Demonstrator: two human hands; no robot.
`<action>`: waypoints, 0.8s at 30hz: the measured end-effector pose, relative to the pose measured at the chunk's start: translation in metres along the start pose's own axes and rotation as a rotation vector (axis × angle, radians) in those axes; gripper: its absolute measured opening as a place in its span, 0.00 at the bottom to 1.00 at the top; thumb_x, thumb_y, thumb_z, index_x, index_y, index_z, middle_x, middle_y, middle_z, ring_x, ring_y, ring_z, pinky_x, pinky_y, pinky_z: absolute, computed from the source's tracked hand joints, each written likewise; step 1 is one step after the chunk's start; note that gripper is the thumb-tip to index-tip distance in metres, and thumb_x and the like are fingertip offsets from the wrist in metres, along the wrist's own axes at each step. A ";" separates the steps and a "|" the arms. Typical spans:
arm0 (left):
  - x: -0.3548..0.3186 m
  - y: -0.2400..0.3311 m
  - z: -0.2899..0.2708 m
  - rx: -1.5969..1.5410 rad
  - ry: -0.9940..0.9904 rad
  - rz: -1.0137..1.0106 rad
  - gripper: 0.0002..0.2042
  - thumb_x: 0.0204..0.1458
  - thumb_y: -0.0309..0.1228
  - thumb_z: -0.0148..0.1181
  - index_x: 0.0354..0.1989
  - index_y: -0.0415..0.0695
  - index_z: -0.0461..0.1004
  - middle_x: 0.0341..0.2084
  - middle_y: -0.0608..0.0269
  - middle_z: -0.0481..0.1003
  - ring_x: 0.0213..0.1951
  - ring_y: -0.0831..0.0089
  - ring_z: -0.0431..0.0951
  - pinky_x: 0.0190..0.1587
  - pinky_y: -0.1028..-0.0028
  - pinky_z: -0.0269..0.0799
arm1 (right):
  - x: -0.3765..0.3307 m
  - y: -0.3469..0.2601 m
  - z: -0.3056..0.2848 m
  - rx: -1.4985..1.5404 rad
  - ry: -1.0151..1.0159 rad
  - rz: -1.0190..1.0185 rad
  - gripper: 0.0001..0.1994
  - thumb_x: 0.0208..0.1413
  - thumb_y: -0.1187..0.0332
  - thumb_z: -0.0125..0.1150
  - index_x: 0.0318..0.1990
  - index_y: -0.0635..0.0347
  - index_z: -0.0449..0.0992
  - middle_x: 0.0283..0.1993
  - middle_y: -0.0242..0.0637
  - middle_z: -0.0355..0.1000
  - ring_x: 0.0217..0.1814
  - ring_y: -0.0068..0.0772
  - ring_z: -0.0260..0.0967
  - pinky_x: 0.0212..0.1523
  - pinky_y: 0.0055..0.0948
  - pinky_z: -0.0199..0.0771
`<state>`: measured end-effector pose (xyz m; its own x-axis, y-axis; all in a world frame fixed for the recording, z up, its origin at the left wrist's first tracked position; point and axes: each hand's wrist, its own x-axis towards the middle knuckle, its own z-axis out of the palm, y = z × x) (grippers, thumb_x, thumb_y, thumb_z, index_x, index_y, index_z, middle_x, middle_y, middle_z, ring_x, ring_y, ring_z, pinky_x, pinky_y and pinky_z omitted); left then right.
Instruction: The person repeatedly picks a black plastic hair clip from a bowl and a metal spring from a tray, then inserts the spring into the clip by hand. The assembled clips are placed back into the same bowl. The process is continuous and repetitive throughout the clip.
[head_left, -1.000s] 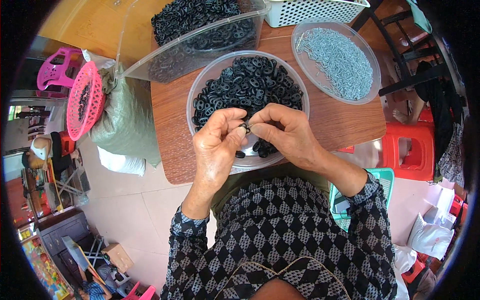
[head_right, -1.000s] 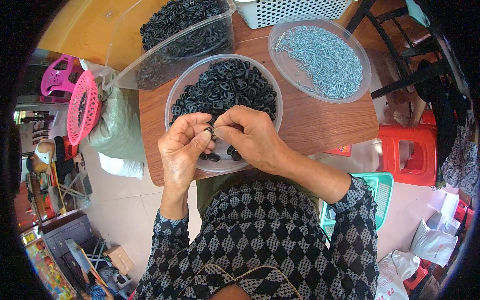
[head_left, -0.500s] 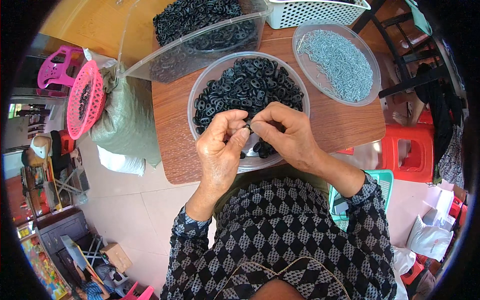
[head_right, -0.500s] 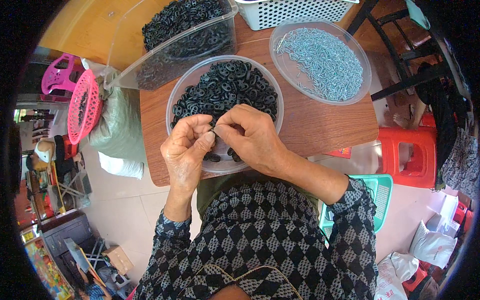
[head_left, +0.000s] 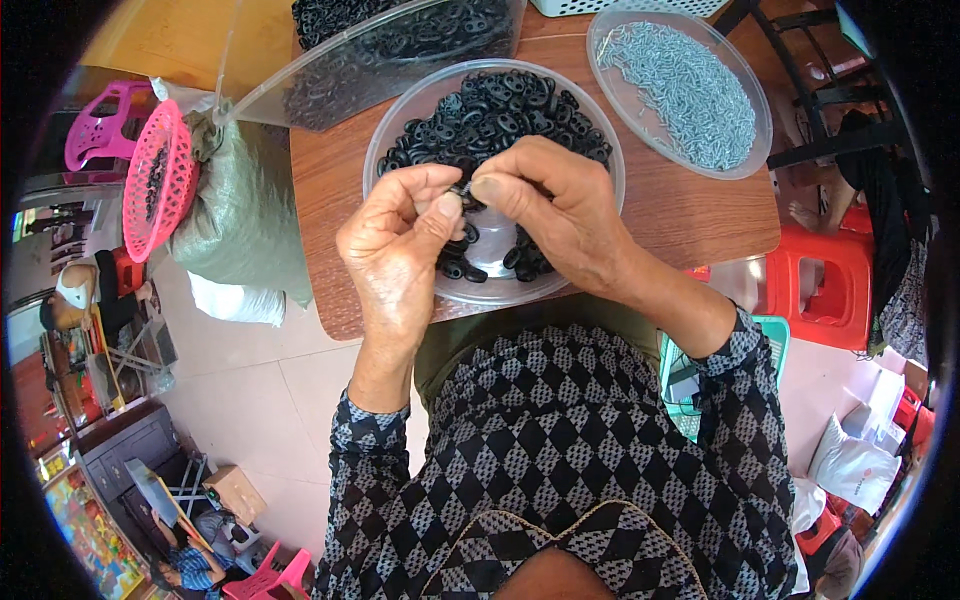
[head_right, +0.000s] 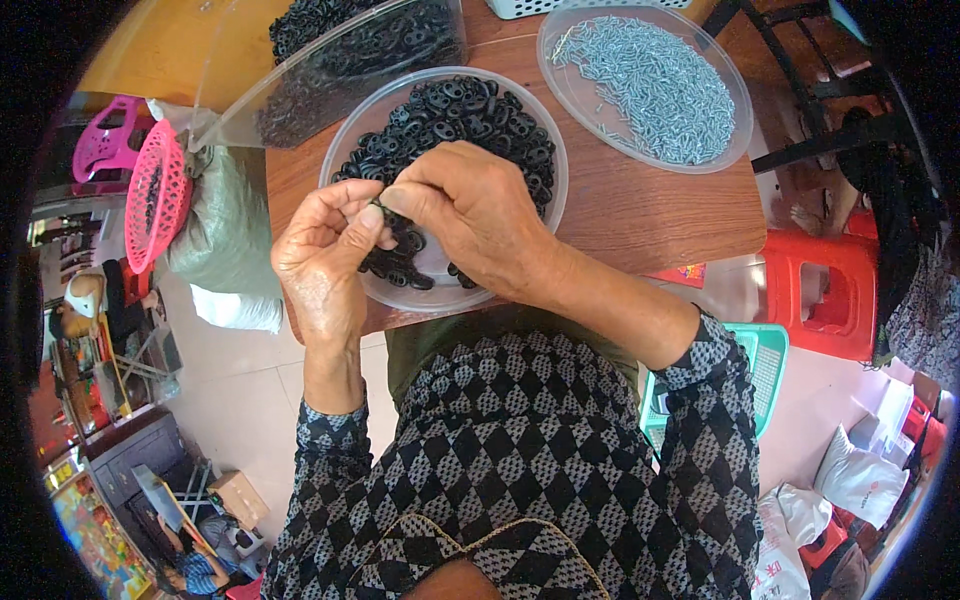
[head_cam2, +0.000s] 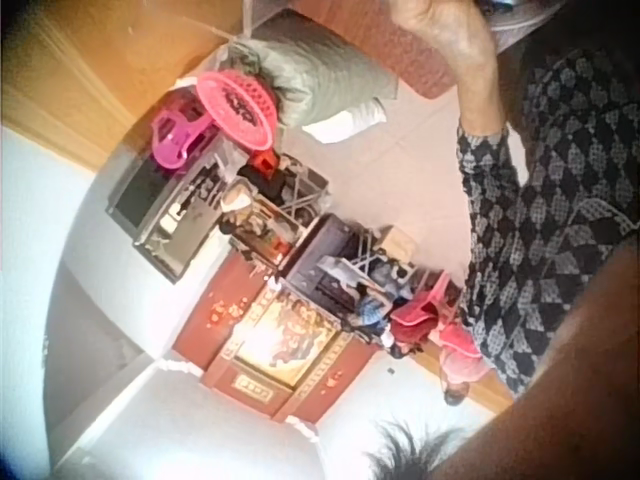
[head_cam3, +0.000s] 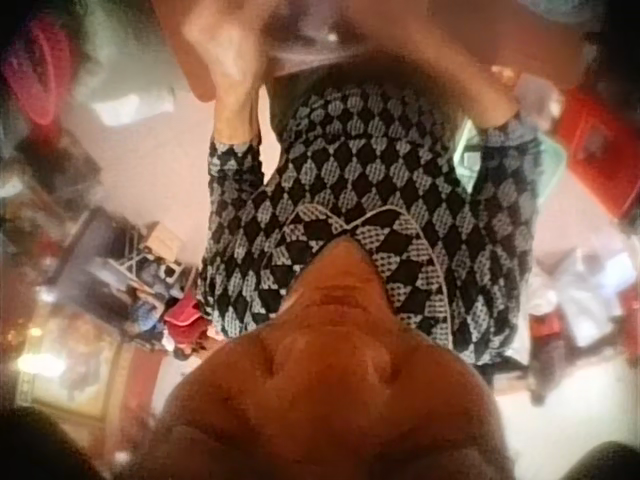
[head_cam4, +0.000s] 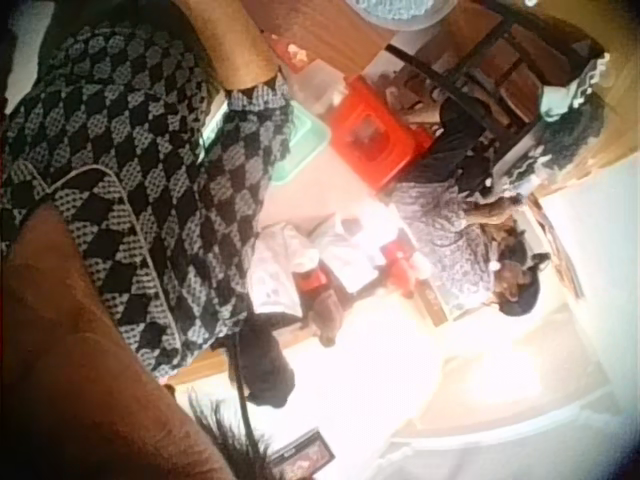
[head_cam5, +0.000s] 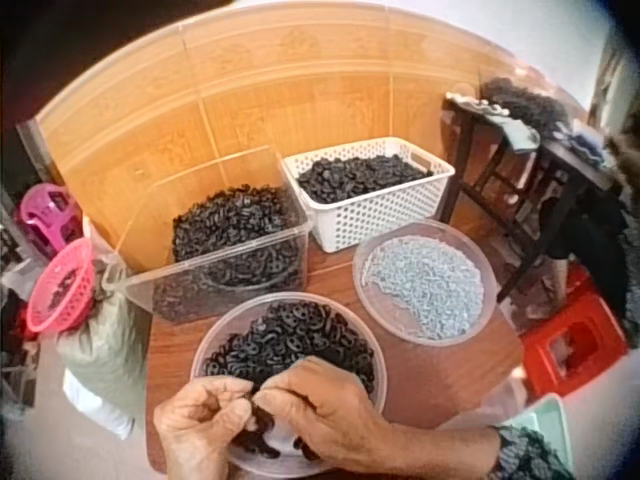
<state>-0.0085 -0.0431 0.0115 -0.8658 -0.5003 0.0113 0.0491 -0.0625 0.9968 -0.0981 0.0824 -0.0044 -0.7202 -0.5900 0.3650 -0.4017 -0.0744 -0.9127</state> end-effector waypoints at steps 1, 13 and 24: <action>0.001 -0.002 -0.005 0.006 0.004 0.021 0.07 0.50 0.19 0.57 0.38 0.33 0.72 0.26 0.66 0.73 0.25 0.84 0.70 0.29 0.84 0.69 | 0.001 -0.003 -0.004 -0.025 0.002 0.022 0.05 0.49 0.72 0.58 0.29 0.65 0.74 0.25 0.38 0.69 0.28 0.33 0.67 0.30 0.29 0.67; -0.002 -0.010 -0.016 -0.151 0.013 -0.043 0.05 0.54 0.23 0.52 0.36 0.33 0.68 0.26 0.52 0.75 0.23 0.76 0.75 0.23 0.80 0.72 | -0.007 0.010 -0.036 -0.367 -0.128 -0.053 0.03 0.43 0.76 0.60 0.27 0.63 0.74 0.26 0.39 0.69 0.33 0.43 0.67 0.33 0.36 0.67; -0.007 -0.017 -0.018 -0.208 0.075 -0.043 0.06 0.54 0.23 0.52 0.37 0.33 0.68 0.24 0.52 0.75 0.20 0.76 0.73 0.21 0.80 0.71 | 0.006 0.021 -0.018 -0.713 -0.155 -0.326 0.10 0.37 0.78 0.62 0.31 0.61 0.74 0.28 0.37 0.66 0.32 0.39 0.63 0.31 0.34 0.66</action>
<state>0.0052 -0.0538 -0.0069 -0.8300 -0.5559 -0.0450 0.1210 -0.2582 0.9585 -0.1203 0.0917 -0.0181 -0.4387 -0.7359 0.5157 -0.8809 0.2387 -0.4086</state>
